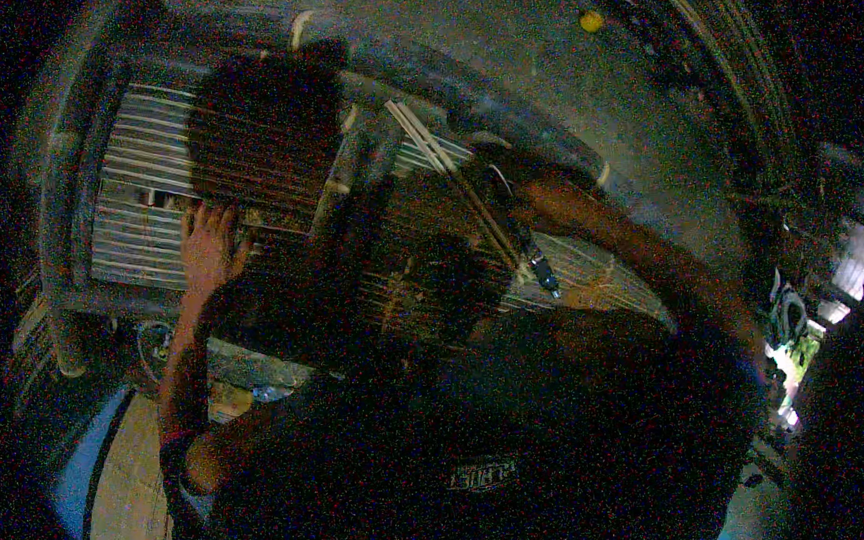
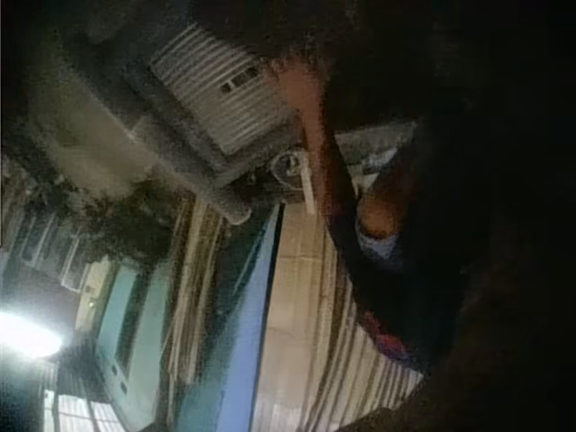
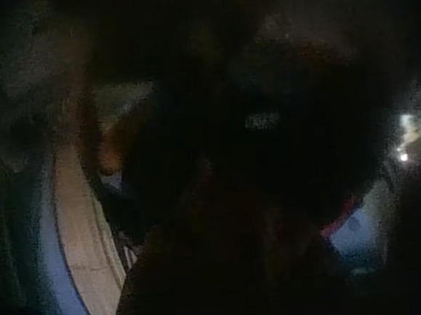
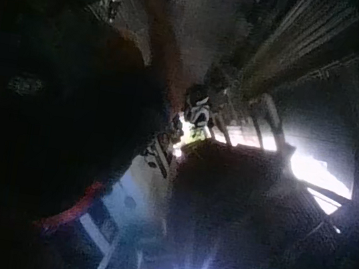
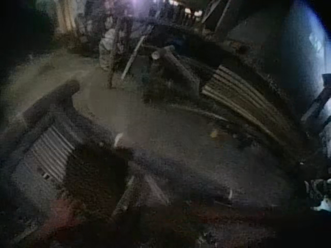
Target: The person sits on the ground and weaves thin bamboo strips into a frame using both hands. They repeatedly interlace the strips, adjusting tension and alignment as they work.
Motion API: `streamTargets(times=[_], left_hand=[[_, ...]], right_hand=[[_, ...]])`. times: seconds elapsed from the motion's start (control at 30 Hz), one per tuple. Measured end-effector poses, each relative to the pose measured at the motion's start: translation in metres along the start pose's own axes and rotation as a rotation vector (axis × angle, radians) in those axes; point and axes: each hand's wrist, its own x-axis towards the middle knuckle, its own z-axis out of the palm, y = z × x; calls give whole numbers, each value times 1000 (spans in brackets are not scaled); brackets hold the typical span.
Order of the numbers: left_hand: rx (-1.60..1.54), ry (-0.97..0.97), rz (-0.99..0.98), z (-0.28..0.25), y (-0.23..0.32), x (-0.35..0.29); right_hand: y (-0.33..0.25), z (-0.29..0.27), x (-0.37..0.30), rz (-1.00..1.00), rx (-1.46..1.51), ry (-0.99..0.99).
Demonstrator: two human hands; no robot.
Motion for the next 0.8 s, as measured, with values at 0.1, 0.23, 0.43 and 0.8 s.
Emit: streamTargets(times=[0.1, 0.23, 0.43, 0.8], left_hand=[[-48, -43, 38, 9, -6, -3], [16, -43, 50, -3, -12, 1], [-8, 40, 42, -8, -9, 3], [-80, 321, 39, 1, -6, -1]], right_hand=[[43, 81, -46, 355, 0, 55], [63, 155, -62, 519, 26, 92], [76, 180, -69, 567, 34, 110], [-34, 79, -57, 22, 324, 293]])
